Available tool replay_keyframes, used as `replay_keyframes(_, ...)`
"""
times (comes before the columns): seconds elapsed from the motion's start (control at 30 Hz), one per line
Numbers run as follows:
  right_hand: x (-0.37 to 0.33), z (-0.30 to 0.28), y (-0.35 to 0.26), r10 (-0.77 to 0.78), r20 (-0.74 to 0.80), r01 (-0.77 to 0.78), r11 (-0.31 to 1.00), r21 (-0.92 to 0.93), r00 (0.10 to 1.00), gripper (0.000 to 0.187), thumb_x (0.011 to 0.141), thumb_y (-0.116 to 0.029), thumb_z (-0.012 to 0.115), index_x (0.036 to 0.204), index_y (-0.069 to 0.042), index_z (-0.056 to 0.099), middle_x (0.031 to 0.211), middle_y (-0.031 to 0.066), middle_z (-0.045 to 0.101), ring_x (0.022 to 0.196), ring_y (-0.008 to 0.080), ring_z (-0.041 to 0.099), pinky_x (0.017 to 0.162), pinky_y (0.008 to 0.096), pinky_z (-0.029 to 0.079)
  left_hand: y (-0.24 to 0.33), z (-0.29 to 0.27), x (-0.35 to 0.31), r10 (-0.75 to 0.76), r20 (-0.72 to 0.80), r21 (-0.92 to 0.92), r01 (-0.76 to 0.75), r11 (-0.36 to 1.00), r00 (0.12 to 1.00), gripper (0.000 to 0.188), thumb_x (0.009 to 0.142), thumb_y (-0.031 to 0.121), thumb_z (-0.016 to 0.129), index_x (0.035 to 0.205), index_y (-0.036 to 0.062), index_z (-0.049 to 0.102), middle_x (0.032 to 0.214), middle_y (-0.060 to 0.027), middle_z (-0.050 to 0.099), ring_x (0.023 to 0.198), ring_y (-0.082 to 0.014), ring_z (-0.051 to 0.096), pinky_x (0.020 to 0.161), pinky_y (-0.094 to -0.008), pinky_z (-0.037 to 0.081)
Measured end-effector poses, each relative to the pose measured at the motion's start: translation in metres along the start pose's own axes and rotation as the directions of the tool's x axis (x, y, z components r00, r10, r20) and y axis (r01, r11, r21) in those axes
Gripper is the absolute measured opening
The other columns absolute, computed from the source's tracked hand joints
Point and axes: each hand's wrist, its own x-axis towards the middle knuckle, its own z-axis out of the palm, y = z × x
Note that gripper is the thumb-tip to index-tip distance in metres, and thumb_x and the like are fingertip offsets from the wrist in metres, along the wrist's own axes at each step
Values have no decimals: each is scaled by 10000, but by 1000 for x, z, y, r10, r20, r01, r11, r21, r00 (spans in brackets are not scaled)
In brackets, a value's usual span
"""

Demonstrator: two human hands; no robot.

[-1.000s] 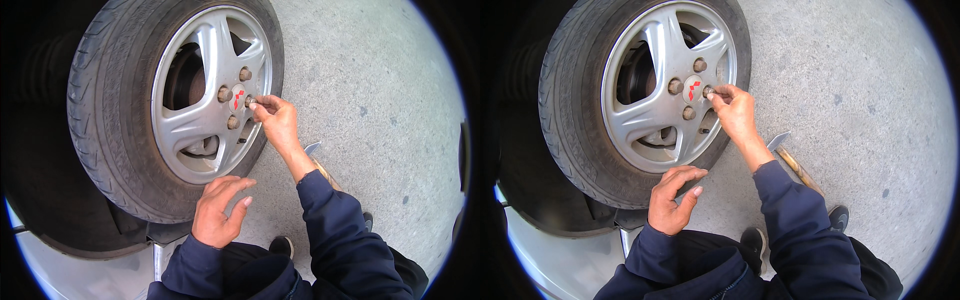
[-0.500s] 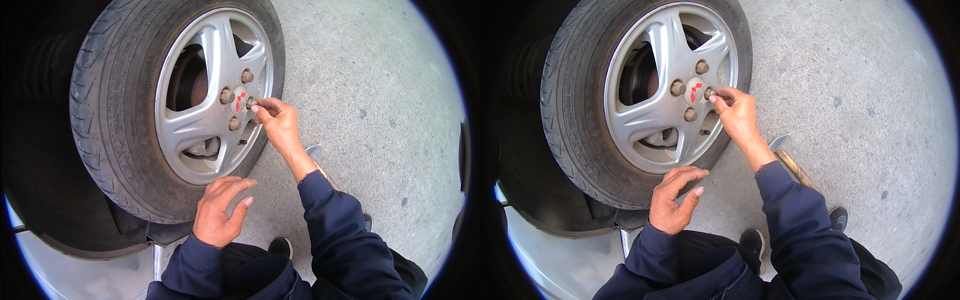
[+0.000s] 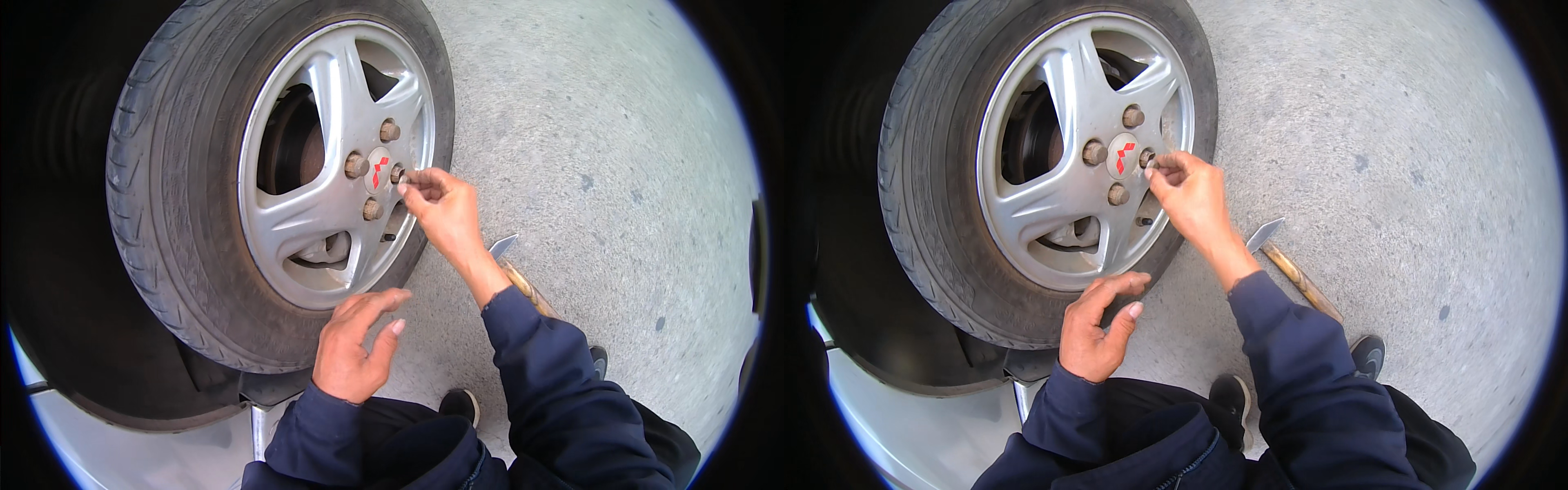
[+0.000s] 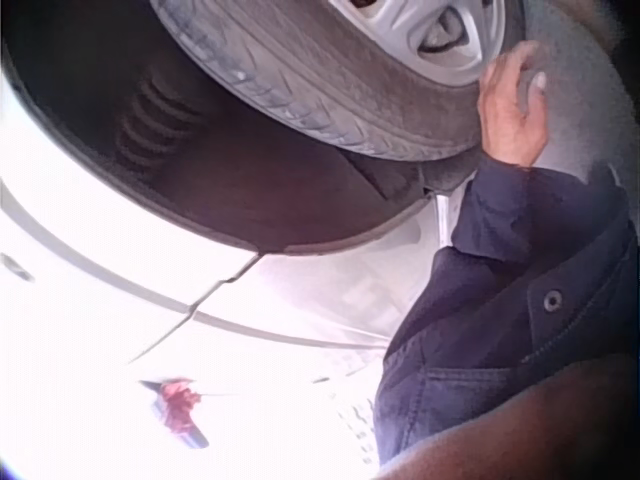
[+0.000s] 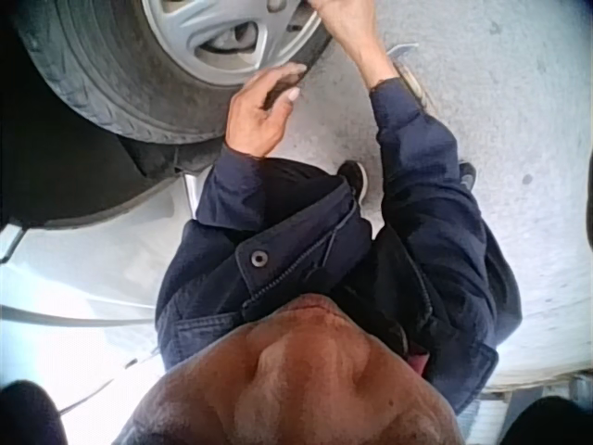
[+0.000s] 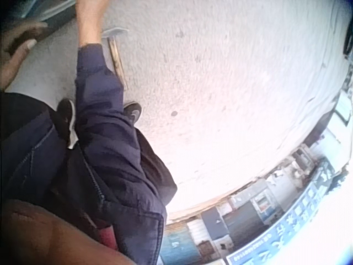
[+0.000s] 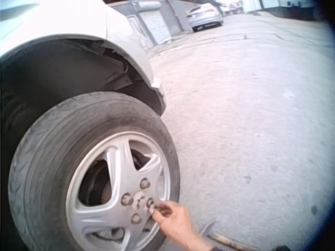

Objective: The person uses a hammer to strike and loosen lug nuts on a car wheel. They repeatedly tap each nut and attempt to turn them by hand, working around the wheel in sequence.

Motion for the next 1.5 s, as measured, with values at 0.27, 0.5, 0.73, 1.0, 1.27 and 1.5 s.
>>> replay_keyframes(0.27,-65,-47,-12,207,678,-479,845,240,705,244,960,-209,813,1026,24,786,842,39,746,717,102,671,668,265,540,3,13,5,-127,-112,-173,106,979,986,545,881,-74,758,1406,8,641,1141,-118,724,982,-193,707,864,-315,572)
replay_keyframes(0.5,-85,-65,-10,205,736,-528,816,236,645,342,975,-315,804,1026,23,790,823,45,737,686,100,657,657,266,535,4,24,13,-46,-22,-68,45,997,999,233,901,-42,789,1126,-24,731,1010,-93,748,847,-155,724,795,-288,575)
replay_keyframes(0.73,-57,-149,35,367,140,-243,811,-532,920,400,910,-326,840,1122,2,752,1122,196,750,984,320,732,836,463,593,-12,31,16,-142,-55,-196,129,972,988,151,1005,-16,710,1149,-12,667,1021,-57,723,887,-136,717,827,-280,560)
replay_keyframes(1.0,-102,-183,99,242,14,-86,399,-913,970,449,763,-287,923,1091,-60,715,1098,166,682,1033,383,698,879,491,573,1,25,16,-28,-205,-77,12,997,978,150,1016,20,706,1162,4,678,1013,-4,658,902,-89,615,850,-241,491)
replay_keyframes(1.27,-111,-173,109,114,16,-46,523,-851,993,342,760,-111,826,1047,-14,666,1053,188,661,990,407,690,814,501,581,-3,22,19,-15,-311,-106,-19,994,950,163,978,56,723,1137,17,714,947,-74,694,831,-177,612,818,-304,514)
replay_keyframes(1.5,-96,-142,77,469,59,-465,883,-64,881,336,991,-208,694,1258,-9,641,869,85,638,685,233,649,595,378,529,-9,20,17,2,-343,-118,-45,992,940,157,998,52,700,1150,17,708,985,-80,714,867,-169,637,839,-305,520)
